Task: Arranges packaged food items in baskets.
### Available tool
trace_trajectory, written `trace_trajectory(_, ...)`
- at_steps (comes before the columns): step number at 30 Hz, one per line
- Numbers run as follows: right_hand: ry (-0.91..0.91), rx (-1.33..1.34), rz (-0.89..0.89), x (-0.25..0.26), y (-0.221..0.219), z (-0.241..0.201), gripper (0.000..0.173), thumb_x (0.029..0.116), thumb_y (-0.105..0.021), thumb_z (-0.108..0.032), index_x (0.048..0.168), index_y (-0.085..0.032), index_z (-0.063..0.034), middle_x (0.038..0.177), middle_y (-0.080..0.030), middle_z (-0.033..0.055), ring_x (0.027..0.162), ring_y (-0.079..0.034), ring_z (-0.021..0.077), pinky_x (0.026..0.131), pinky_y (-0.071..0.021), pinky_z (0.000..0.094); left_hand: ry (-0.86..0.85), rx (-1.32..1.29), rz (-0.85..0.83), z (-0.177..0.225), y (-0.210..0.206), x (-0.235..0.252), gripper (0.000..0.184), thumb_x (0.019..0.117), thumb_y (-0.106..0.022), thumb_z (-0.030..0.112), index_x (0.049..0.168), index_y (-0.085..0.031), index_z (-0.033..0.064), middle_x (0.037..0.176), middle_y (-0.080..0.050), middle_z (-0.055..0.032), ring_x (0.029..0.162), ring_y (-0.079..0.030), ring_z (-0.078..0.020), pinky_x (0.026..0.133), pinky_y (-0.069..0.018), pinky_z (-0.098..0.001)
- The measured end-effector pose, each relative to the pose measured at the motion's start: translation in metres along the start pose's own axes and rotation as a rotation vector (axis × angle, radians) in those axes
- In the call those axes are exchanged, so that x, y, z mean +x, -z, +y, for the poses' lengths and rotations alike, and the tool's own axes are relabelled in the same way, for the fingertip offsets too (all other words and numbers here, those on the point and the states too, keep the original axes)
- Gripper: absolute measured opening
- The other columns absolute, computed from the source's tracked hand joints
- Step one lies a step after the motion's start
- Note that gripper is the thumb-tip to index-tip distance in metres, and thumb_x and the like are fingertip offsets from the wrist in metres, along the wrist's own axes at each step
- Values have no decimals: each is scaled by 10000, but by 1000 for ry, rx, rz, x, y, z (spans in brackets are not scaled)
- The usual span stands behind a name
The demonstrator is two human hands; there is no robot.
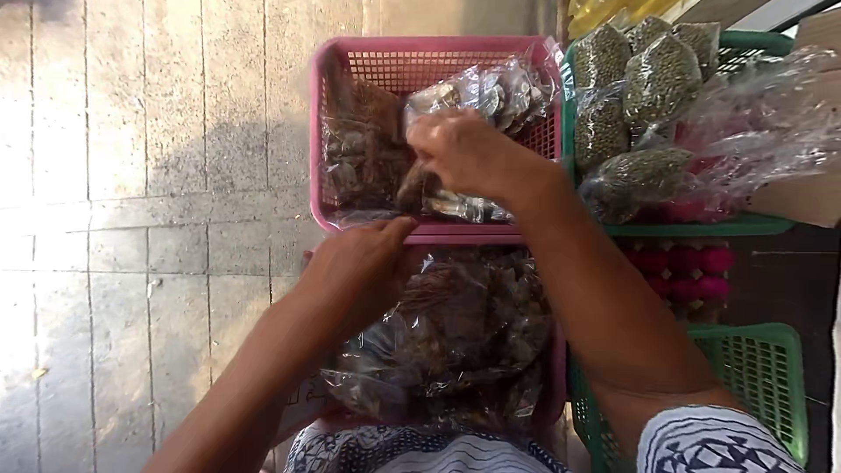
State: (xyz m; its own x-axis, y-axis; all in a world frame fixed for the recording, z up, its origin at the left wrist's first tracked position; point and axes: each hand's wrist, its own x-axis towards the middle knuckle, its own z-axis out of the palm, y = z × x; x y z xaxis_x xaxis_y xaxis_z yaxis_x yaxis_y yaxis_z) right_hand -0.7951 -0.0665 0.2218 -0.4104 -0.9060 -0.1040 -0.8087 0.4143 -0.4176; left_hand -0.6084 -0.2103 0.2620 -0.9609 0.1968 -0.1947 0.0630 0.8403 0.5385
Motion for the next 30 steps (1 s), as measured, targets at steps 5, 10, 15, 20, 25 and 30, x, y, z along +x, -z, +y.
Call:
trace_trajectory(5,-180,88,253,-59,72,34,188,998,-552,-47,1144,-620,50,1075,-681,215,934,-688,318,861,-569,509,-31,-208,-9,-27,7,60,322,1065,-531,248,1274,-651,34,1100,-731,-140,965,-721,-261,874,-573,-489)
trace_trajectory(10,-347,50,264,-91,79,67,122,992,-588,-43,1084,-640,18,1080,-688,193,885,-688,297,812,-575,516,-34,-119,-98,-34,-11,101,331,1059,-548,272,1287,-648,53,1072,-711,-153,965,-695,-315,876,-545,-563)
trace_trajectory(15,-336,-14,121,-87,54,85,57,982,-581,26,989,-624,65,943,-664,260,875,-662,447,780,-502,657,48,-115,64,-67,19,93,294,1061,-521,201,1245,-663,21,1132,-719,-184,1006,-716,-319,911,-554,-549)
trace_trajectory(20,-485,-101,-39,-59,45,90,48,969,-591,50,1015,-584,37,958,-639,303,935,-643,528,778,-489,714,382,-121,284,-117,64,77,331,1079,-456,224,1271,-630,18,1147,-702,-178,977,-712,-257,902,-559,-480)
trace_trajectory(25,-632,-260,52,-39,47,57,366,923,-642,20,1288,-621,30,1302,-592,349,1246,-522,592,991,-321,819,443,-3,128,-126,51,84,421,1044,-561,346,1234,-663,-16,1184,-650,-267,1144,-619,-433,984,-456,-650)
trace_trajectory(30,-440,42,193,-1,13,-4,238,970,-624,-61,1184,-685,24,1203,-670,246,1102,-663,417,937,-525,623,421,108,185,-125,15,101,934,768,-850,502,1490,-485,36,1440,-439,-294,1306,-445,-509,975,-412,-705)
